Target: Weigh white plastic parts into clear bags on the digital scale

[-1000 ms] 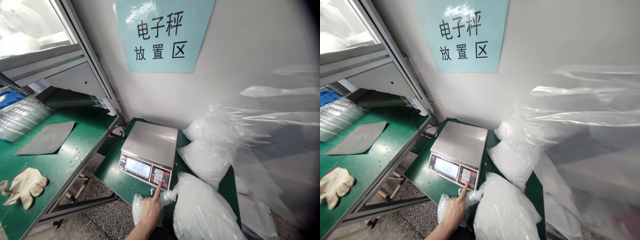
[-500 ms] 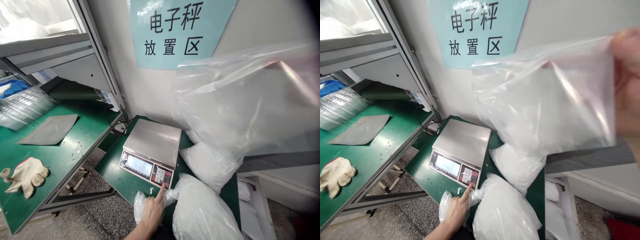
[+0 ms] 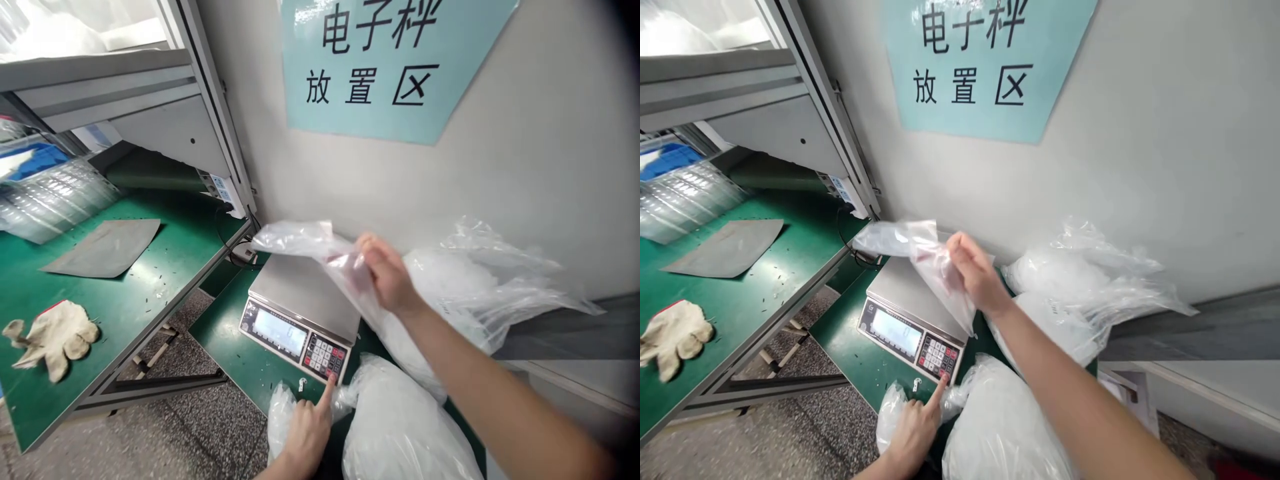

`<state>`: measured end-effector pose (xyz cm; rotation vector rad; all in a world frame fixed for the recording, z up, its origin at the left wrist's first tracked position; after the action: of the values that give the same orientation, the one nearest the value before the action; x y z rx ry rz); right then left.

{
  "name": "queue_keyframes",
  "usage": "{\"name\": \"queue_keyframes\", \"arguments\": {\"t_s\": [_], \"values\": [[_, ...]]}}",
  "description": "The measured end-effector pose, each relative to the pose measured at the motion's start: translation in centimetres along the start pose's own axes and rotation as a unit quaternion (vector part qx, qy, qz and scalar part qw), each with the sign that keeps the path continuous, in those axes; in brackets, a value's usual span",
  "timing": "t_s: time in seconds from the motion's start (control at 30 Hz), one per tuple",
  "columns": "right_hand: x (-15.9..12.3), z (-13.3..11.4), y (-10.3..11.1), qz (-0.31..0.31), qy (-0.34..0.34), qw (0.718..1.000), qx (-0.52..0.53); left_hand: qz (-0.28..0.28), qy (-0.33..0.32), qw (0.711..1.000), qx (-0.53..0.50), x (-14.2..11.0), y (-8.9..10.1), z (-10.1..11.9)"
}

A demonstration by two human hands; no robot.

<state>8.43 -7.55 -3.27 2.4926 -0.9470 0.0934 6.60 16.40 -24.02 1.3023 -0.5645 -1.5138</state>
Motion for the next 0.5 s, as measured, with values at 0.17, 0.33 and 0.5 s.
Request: {"name": "queue_keyframes", "arguments": {"t_s": [0.17,0.33,0.5], "values": [[0.0,10.8,-4.4,-0.027,-0.175,0.962,-0.21,0.002,-0.021,1.0,-0.016,-0.2,-0.7,-0.2],[0.5,14.7,-3.4,-0.036,-0.197,0.878,-0.434,0.012,0.005,0.998,-0.053,-0.1,-1.2,-0.6],[1.6,12.9,-5.1,-0.107,-0.008,0.843,-0.527,-0.004,0.006,0.994,-0.11,0.4,-1.6,-0.9]]}}
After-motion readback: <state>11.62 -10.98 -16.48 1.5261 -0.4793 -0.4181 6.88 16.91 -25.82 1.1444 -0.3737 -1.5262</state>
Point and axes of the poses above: each hand's wrist, its own x-axis towards the middle knuckle, its own y-axis out of the back of the hand, z = x × y, the point moved 3 cm from there along x, towards the middle knuckle, and after that the axes turned 15 degrees about -x, right-handed, at the moved point
